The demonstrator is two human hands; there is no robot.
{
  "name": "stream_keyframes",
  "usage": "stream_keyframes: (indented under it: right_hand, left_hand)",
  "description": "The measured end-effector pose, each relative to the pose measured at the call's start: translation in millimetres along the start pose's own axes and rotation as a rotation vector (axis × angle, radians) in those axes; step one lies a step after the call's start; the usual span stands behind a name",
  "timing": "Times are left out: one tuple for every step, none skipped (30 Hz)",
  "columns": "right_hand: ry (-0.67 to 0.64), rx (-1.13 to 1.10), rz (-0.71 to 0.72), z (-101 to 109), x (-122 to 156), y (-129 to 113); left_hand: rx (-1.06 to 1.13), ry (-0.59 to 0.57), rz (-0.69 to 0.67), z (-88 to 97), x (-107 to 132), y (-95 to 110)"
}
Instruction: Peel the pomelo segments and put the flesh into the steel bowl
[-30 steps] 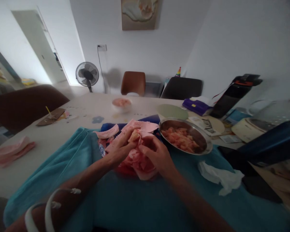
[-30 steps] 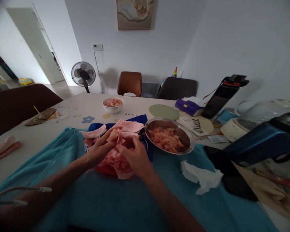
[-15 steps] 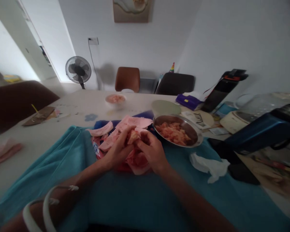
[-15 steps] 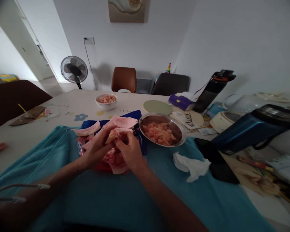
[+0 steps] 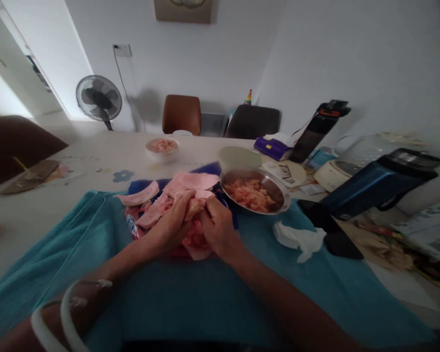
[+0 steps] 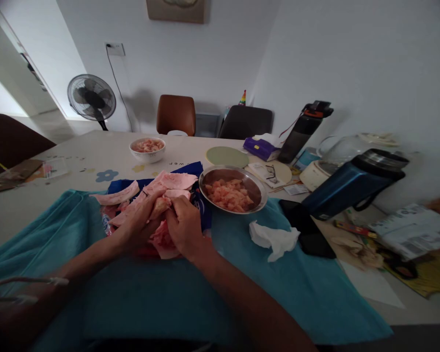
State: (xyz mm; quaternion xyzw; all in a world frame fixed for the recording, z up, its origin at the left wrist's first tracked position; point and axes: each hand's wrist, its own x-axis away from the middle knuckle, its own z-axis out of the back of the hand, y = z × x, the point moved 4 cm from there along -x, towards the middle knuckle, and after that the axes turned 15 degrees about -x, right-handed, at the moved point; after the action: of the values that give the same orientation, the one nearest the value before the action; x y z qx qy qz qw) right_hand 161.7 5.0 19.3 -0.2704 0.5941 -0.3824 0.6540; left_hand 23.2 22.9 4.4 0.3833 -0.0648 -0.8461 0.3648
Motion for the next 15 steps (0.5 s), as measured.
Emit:
stream_keyframes:
  right_hand:
    - [-0.002,0.012,0.005,0.4,-0.8,0.1]
    - [-0.007,0.018,-0.004,0.9,-1.7,0.5]
    - [-0.011,0.016,-0.023,1.4,-2.6,1.0]
    - [-0.016,0.006,-0.051,1.8,-3.6,1.8]
    - [-0.017,-0.01,-0.083,2.4,-4.5,2.6]
    - [-0.015,-0.029,-0.117,3.0,-5.5,3.5]
    - [-0.012,-0.05,-0.149,3.6,-6.4,4.4]
    - [-0.01,-0.071,-0.178,4.0,-7.2,5.3]
    - [-0.008,-0.092,-0.205,4.2,-7.9,6.2]
    - [-0.012,-0.114,-0.229,4.1,-8.6,6.9]
    - [-0.018,-0.135,-0.25,3.8,-9.2,7.5]
    - [-0.023,-0.153,-0.27,3.4,-9.7,7.9]
    - [-0.025,-0.164,-0.29,3.0,-10.0,8.3]
    - [-0.027,-0.167,-0.31,2.5,-10.2,8.7]
    - [-0.027,-0.163,-0.329,2.1,-10.2,9.0]
  left_hand:
    - [0.043,-0.036,-0.008,2.6,-2.1,0.7]
    - [0.085,-0.074,-0.001,5.9,-4.2,0.8]
    - [0.124,-0.117,0.023,9.3,-6.1,0.0]
    - [0.159,-0.168,0.062,12.5,-7.6,-1.6]
    - [0.187,-0.226,0.092,15.3,-8.5,-3.3]
    - [0.213,-0.28,0.121,17.7,-8.9,-5.4]
    - [0.238,-0.322,0.146,19.7,-8.7,-7.9]
    - [0.266,-0.359,0.17,21.0,-8.1,-10.7]
    - [0.3,-0.387,0.197,21.6,-7.2,-13.6]
    - [0.335,-0.41,0.224,21.3,-6.1,-16.2]
    - [0.363,-0.425,0.255,20.2,-4.9,-18.3]
    - [0.379,-0.428,0.283,18.8,-4.1,-19.5]
    - [0.383,-0.414,0.304,17.4,-3.9,-19.7]
    - [0.37,-0.378,0.32,16.3,-4.5,-19.0]
    - [0.352,-0.322,0.322,15.7,-5.9,-17.1]
